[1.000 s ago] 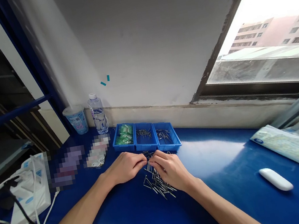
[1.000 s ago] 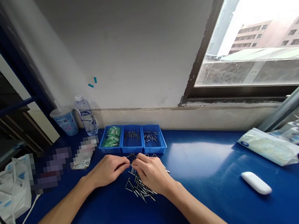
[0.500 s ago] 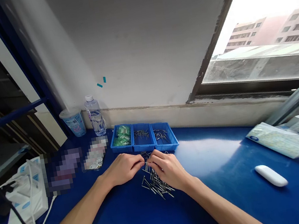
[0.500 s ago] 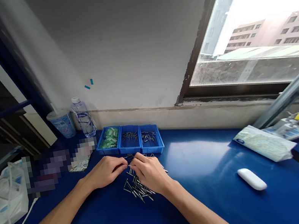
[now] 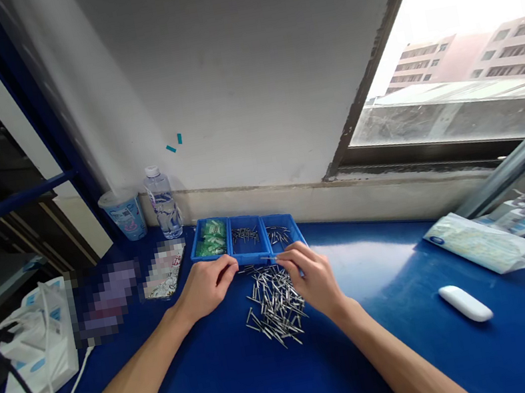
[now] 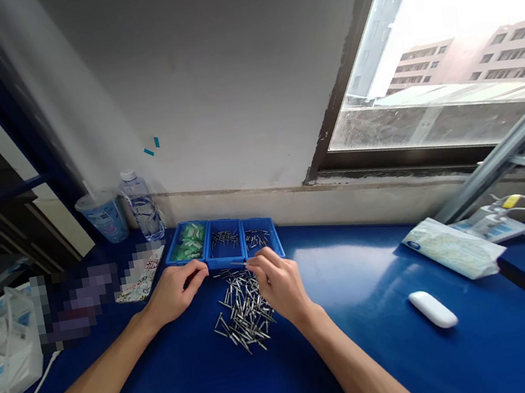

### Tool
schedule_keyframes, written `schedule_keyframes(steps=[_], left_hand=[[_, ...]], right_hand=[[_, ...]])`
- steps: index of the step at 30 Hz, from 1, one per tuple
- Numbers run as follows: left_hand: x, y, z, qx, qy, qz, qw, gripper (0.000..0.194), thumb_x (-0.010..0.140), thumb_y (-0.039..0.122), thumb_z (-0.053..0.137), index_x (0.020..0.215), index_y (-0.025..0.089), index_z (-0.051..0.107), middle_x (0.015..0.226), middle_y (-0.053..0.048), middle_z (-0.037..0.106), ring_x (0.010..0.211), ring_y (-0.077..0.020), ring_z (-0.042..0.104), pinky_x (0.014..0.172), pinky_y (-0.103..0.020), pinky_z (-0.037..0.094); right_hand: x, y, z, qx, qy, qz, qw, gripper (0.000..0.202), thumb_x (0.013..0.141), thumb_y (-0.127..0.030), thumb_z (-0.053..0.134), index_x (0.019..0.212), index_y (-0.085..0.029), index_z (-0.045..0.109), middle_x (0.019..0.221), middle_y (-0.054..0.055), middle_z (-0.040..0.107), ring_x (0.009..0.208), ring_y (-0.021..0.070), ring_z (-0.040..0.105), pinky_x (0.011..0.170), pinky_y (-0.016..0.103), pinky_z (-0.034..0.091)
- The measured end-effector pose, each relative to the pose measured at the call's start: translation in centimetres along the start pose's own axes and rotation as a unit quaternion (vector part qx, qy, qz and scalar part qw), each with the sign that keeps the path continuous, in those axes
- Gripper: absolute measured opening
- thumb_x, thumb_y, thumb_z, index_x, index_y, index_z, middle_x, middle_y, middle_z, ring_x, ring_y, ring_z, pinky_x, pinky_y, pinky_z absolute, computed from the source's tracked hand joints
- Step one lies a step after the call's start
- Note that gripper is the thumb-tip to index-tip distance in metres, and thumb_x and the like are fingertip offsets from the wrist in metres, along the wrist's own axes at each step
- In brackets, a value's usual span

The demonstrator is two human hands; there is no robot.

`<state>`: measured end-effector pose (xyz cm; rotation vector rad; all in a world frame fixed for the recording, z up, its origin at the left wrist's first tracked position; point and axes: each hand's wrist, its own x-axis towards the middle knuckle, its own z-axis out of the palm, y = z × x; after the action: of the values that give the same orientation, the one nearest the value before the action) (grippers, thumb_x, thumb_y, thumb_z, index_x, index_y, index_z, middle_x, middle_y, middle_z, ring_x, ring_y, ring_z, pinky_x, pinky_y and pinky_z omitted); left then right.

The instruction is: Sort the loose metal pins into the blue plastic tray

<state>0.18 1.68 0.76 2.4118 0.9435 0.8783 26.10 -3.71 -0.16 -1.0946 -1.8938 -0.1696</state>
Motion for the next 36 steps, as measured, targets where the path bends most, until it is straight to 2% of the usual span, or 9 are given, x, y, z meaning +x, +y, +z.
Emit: schedule_keyframes(steps=[4,7,15,22,25,28,30,33,36], left_hand=[[0.0,-0.3,-0.1,0.014,0.042,-0.048,0.998,0.031,0.109,0.041,0.046,0.101,0.022,0.069,0.061,0.004,0.060,0.055,-0.0150,0.057,0.059,-0.027,0.036],[0.1,-0.4,0.3,0.023,0.039,-0.070,0.997,0.032,0.108,0.042,0.048,0.101,0.023,0.072,0.061,0.003,0.061,0.056,-0.0160,0.058,0.059,-0.028,0.036],[0.5,-0.7,2.1,0.063,-0.018,-0.118,0.991,0.032,0.105,0.046,0.052,0.108,0.024,0.074,0.062,0.002,0.062,0.058,-0.0179,0.061,0.057,-0.026,0.036],[0.8,-0.7,2.4,0.103,-0.046,-0.158,0.981,0.028,0.103,0.042,0.054,0.111,0.025,0.074,0.064,0.002,0.062,0.063,-0.0193,0.063,0.057,-0.026,0.034],[0.8,-0.9,2.5,0.114,-0.053,-0.164,0.978,0.029,0.101,0.045,0.055,0.110,0.026,0.075,0.064,0.002,0.061,0.063,-0.0194,0.063,0.057,-0.027,0.033],[0.9,-1.1,2.6,0.128,-0.054,-0.166,0.976,0.029,0.101,0.045,0.054,0.104,0.026,0.076,0.063,0.001,0.061,0.062,-0.0196,0.062,0.056,-0.027,0.031],[0.9,-1.2,2.7,0.133,-0.053,-0.161,0.976,0.029,0.101,0.045,0.053,0.101,0.026,0.076,0.063,0.001,0.061,0.062,-0.0196,0.062,0.056,-0.027,0.031],[0.8,-1.2,2.7,0.133,-0.052,-0.155,0.978,0.029,0.101,0.044,0.052,0.100,0.026,0.075,0.062,0.002,0.061,0.061,-0.0194,0.062,0.057,-0.026,0.031],[0.6,-1.0,2.6,0.119,-0.049,-0.145,0.981,0.029,0.102,0.044,0.053,0.101,0.025,0.075,0.061,0.002,0.060,0.061,-0.0183,0.062,0.059,-0.026,0.033]], right_hand=[[0.5,-0.4,-1.7,-0.014,0.161,0.000,0.987,0.008,0.102,-0.019,0.061,0.098,-0.021,0.068,0.087,0.004,0.069,0.057,0.0111,0.056,0.053,0.026,0.049],[0.7,-0.9,-2.6,-0.035,0.227,-0.018,0.973,0.005,0.102,-0.020,0.061,0.100,-0.022,0.065,0.085,0.004,0.068,0.060,0.0131,0.058,0.051,0.027,0.049],[0.9,-0.5,-3.4,-0.033,0.317,0.009,0.948,0.005,0.104,-0.024,0.058,0.101,-0.022,0.063,0.073,-0.001,0.063,0.053,0.0110,0.053,0.050,0.025,0.046],[1.3,-0.1,-4.0,-0.067,0.345,0.069,0.933,0.017,0.105,-0.033,0.057,0.098,-0.020,0.064,0.064,-0.002,0.065,0.050,0.0114,0.056,0.053,0.026,0.046],[2.0,-0.1,-4.2,-0.092,0.305,0.096,0.943,0.020,0.106,-0.035,0.054,0.098,-0.020,0.065,0.064,-0.002,0.064,0.050,0.0107,0.054,0.055,0.025,0.044],[2.4,0.2,-4.0,-0.123,0.168,0.141,0.968,0.023,0.105,-0.036,0.053,0.113,-0.019,0.066,0.061,-0.005,0.061,0.049,0.0106,0.053,0.055,0.023,0.037],[2.3,0.1,-3.5,-0.140,0.105,0.156,0.972,0.023,0.106,-0.035,0.050,0.110,-0.019,0.065,0.061,-0.005,0.060,0.049,0.0109,0.053,0.055,0.024,0.033],[1.8,-0.4,-2.5,-0.132,0.024,0.137,0.981,0.022,0.107,-0.030,0.045,0.103,-0.019,0.064,0.062,-0.004,0.061,0.049,0.0113,0.053,0.054,0.025,0.028],[1.1,-1.2,-1.6,-0.098,-0.088,0.069,0.989,0.021,0.109,-0.028,0.043,0.105,-0.019,0.062,0.066,-0.002,0.066,0.051,0.0115,0.055,0.053,0.026,0.025]])
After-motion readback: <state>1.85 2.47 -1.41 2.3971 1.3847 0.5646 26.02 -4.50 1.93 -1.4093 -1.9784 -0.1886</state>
